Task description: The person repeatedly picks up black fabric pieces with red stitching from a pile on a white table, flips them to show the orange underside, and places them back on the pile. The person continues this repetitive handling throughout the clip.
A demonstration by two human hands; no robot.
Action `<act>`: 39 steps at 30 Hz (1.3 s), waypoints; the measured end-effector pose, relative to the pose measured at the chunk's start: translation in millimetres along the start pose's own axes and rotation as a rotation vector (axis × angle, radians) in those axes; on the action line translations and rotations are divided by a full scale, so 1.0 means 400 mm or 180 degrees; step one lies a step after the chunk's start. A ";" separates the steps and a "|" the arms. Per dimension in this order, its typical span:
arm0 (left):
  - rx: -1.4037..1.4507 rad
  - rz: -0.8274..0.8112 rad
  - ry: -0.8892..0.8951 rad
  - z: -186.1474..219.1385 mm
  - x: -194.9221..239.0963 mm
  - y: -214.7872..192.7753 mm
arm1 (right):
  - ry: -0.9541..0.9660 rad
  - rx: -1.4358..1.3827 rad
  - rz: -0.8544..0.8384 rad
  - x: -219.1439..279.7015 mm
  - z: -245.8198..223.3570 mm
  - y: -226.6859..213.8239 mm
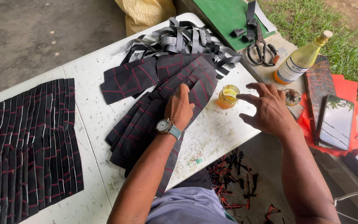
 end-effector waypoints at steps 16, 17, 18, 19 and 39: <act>0.1908 -0.0261 0.0723 -0.010 0.147 -0.391 | -0.0954 -0.4189 0.0673 0.025 -0.175 -0.097; 0.1994 -0.0219 0.0828 0.000 0.165 -0.398 | -0.0972 -0.4372 0.0568 0.010 -0.201 -0.086; 0.2122 -0.0283 0.0775 0.003 0.179 -0.403 | -0.0991 -0.4552 0.0458 -0.006 -0.226 -0.079; 0.2256 -0.0341 0.0722 0.003 0.192 -0.406 | -0.0983 -0.4744 0.0381 -0.023 -0.245 -0.075; 0.2998 -0.0124 0.0645 -0.042 0.247 -0.439 | -0.1306 -0.4548 0.0361 -0.081 -0.360 -0.108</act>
Point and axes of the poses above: each hand's wrist, its own x-axis away from the middle knuckle, its own y-axis out of the palm, z = x × y, the point moved 5 cm from there along -x, towards the middle knuckle, and after that the axes turned 5 degrees about z, right-handed, at the moved point
